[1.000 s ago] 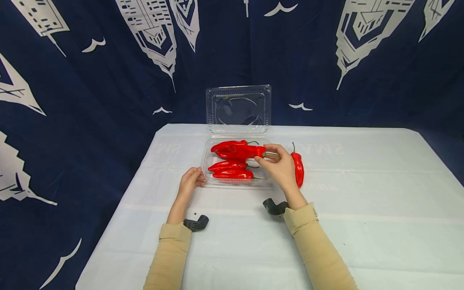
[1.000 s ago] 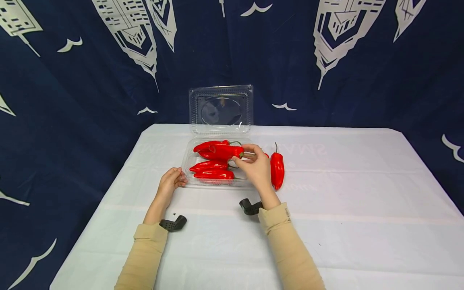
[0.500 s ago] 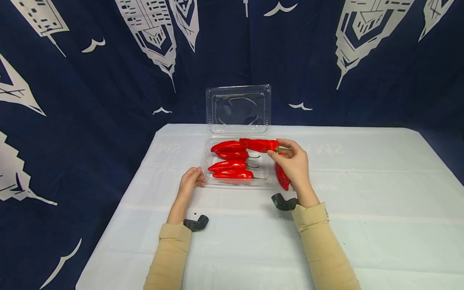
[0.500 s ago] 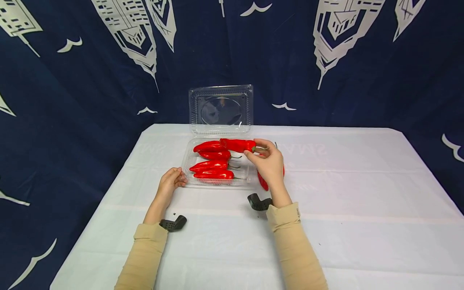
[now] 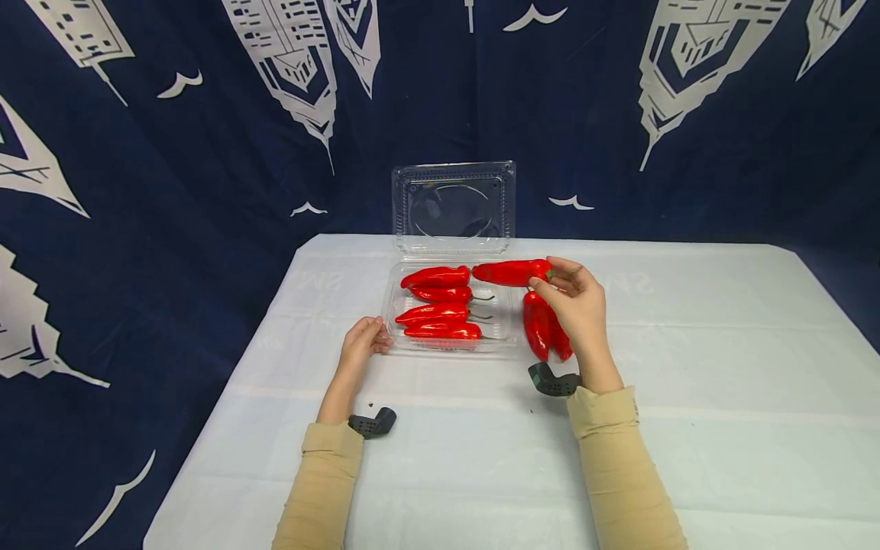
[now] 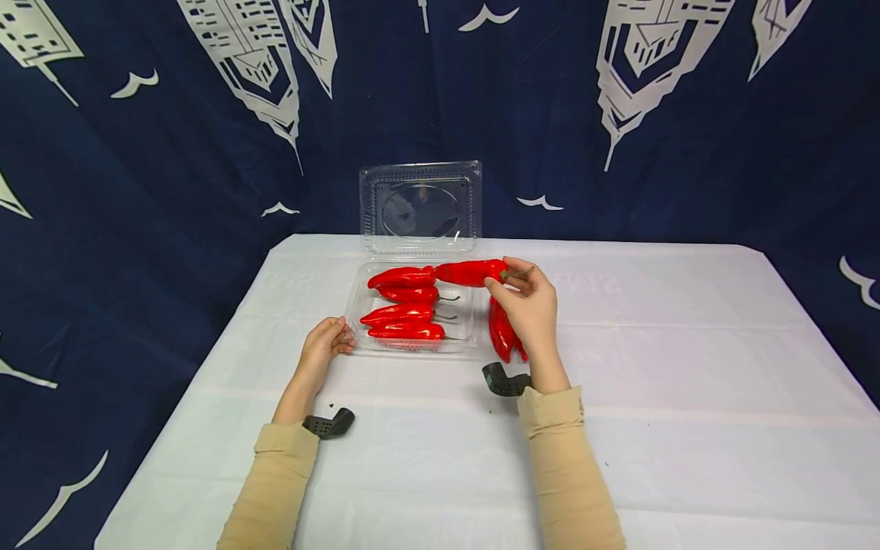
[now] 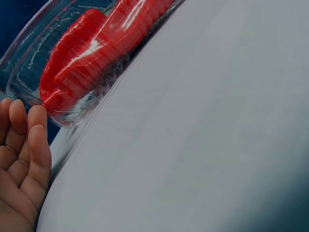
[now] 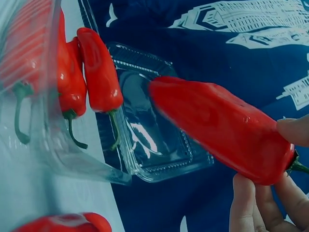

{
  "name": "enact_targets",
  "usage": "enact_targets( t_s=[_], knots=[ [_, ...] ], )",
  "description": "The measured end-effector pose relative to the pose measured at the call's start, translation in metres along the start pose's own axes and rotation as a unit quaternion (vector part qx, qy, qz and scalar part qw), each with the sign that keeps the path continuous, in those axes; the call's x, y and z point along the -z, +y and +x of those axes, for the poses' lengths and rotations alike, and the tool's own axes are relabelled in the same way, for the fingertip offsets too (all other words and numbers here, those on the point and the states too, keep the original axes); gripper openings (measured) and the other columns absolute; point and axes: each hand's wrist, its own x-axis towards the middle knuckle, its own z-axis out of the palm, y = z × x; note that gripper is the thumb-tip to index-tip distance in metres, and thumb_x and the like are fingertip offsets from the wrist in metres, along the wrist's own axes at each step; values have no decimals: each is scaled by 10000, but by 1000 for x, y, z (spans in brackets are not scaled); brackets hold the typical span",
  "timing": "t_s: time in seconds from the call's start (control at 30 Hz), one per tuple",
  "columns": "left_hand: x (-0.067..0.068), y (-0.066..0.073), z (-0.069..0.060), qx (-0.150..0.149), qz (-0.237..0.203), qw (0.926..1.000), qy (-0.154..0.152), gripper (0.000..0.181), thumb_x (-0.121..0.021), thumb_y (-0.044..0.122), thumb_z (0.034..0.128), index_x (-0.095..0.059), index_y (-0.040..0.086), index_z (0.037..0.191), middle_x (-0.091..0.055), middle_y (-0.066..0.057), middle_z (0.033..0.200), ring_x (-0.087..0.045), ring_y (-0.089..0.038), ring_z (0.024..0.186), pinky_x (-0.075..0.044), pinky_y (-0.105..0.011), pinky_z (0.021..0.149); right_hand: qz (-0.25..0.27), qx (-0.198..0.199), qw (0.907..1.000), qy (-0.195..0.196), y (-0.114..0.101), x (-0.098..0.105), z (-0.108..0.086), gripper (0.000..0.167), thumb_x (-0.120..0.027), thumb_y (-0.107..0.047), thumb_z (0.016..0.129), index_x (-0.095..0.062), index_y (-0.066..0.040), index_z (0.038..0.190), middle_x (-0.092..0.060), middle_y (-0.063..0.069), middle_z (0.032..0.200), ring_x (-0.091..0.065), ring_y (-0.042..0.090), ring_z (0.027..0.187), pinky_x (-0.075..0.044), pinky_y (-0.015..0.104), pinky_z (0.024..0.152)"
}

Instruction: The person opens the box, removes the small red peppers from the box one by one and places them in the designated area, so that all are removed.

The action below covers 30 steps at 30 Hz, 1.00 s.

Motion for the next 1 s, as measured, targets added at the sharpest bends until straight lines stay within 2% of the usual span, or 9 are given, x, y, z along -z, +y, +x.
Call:
enact_targets(
  t_s=[0.03,0.13,0.2,0.27,0.4,0.47,0.7,0.87,1.0],
  knots=[
    [-1,3,-2,-2,32,10000,-18,204,-447,123,995,-505,-33,876,-556,-39,730,-578,-109,680,-496,-230,647,85,-34,10000,-20,-4,2,0,453,-772,-223,783,-618,-124,1197,-617,71,1161,-590,186,997,-492,246,854],
    [-3,11,-6,-2,63,10000,-56,200,-434,100,996,-498,-45,874,-557,-48,732,-577,-118,681,-500,-238,655,-186,161,9996,160,16,7,10,456,-760,-283,795,-615,-171,1213,-616,55,1171,-580,203,1016,-504,261,844],
    [-3,11,-7,-18,58,10000,-44,199,-439,106,995,-497,-42,875,-558,-46,730,-575,-115,677,-497,-231,652,-49,295,9993,241,35,13,19,455,-772,-292,784,-624,-194,1203,-623,27,1167,-585,173,1011,-506,212,808],
    [-2,7,-5,-43,17,10000,-13,200,-447,121,994,-498,-30,873,-555,-35,724,-576,-104,671,-494,-218,642,-363,311,9981,395,27,13,15,453,-750,-342,799,-618,-217,1214,-618,17,1171,-577,168,1014,-511,226,808],
    [-1,-2,-1,-86,-62,9999,70,195,-458,137,988,-499,-3,859,-547,-16,715,-582,-87,660,-487,-202,622,-371,-161,9980,488,-41,11,-14,418,-705,-213,844,-605,-115,1238,-608,63,1178,-556,157,1018,-494,266,866],
    [-1,-3,0,-117,-91,9999,87,190,-458,134,984,-498,5,851,-544,-9,713,-583,-82,658,-487,-203,618,-364,-293,9974,557,-57,11,-21,401,-681,-186,860,-602,-96,1243,-614,54,1169,-551,141,1006,-475,275,900],
    [-1,-4,0,-134,-87,9998,92,195,-461,142,983,-497,8,846,-543,-9,711,-587,-84,658,-487,-202,617,109,-314,9956,879,-60,19,-21,386,-694,-170,854,-620,-82,1223,-613,38,1199,-560,150,1021,-453,283,937],
    [-1,-3,0,-71,-72,9999,97,197,-460,140,987,-502,9,846,-541,-21,722,-587,-92,663,-488,-206,617,511,-100,9936,1006,-42,31,-13,406,-750,-216,812,-646,-124,1193,-617,43,1190,-579,156,1026,-456,242,920],
    [-1,-2,1,6,-150,9999,60,203,-454,142,994,-503,6,851,-530,-30,735,-586,-96,665,-486,-209,615,412,-144,9924,1154,-42,36,-14,419,-751,-236,810,-636,-145,1202,-607,45,1200,-565,152,1036,-460,231,908]
  ],
)
